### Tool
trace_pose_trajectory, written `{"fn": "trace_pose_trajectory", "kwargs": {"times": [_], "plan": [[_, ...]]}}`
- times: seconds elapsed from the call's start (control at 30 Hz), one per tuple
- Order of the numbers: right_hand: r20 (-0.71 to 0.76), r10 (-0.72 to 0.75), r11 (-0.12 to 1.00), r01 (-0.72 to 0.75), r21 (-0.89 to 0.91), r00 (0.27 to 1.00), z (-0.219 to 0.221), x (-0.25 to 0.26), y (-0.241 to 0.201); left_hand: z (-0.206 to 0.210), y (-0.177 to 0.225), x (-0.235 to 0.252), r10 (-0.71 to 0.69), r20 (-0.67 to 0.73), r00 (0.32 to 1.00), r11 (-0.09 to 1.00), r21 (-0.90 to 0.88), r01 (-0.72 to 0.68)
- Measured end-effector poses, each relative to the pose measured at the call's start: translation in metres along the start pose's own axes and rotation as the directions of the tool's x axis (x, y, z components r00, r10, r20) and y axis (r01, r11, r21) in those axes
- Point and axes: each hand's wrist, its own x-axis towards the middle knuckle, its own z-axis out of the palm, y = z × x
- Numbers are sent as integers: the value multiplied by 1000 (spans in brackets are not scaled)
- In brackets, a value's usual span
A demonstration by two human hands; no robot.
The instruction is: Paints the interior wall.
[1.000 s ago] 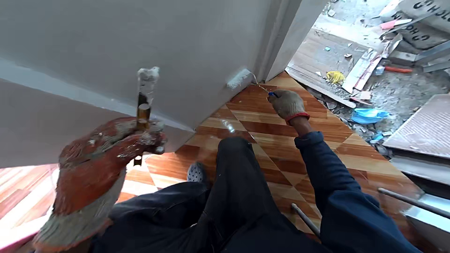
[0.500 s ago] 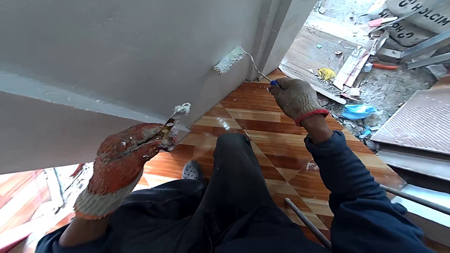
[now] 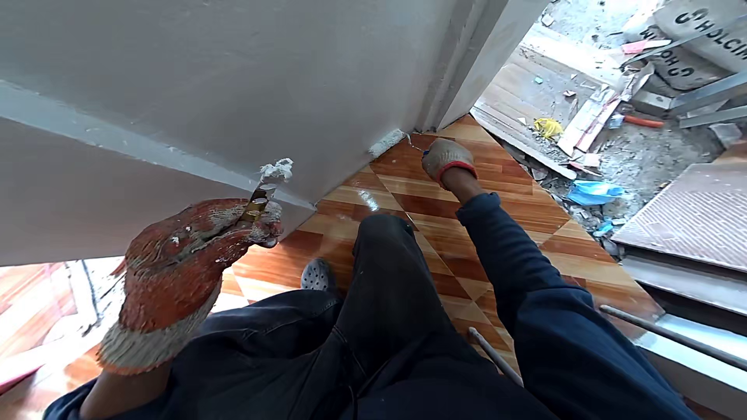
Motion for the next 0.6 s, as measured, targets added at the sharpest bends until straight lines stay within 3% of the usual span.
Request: {"fn": "trace_pose_trajectory", "kwargs": {"times": [0.03,0.13,0.4,0.6], "plan": [[49,11,1000,-11,7,999,1,-1,-4,0,0,-1,-1,1,1000,1000,1,1],[1,36,999,-36,-28,999,23,16,-9,0,-2,-4,11,-2,1000,1000,28,-11],[35,51,998,-50,-41,998,37,29,-27,7,3,4,46,13,999,998,43,-46],[-17,-20,998,21,60,1000,23,18,-1,9,6,5,82,9,997,997,12,-82]]}}
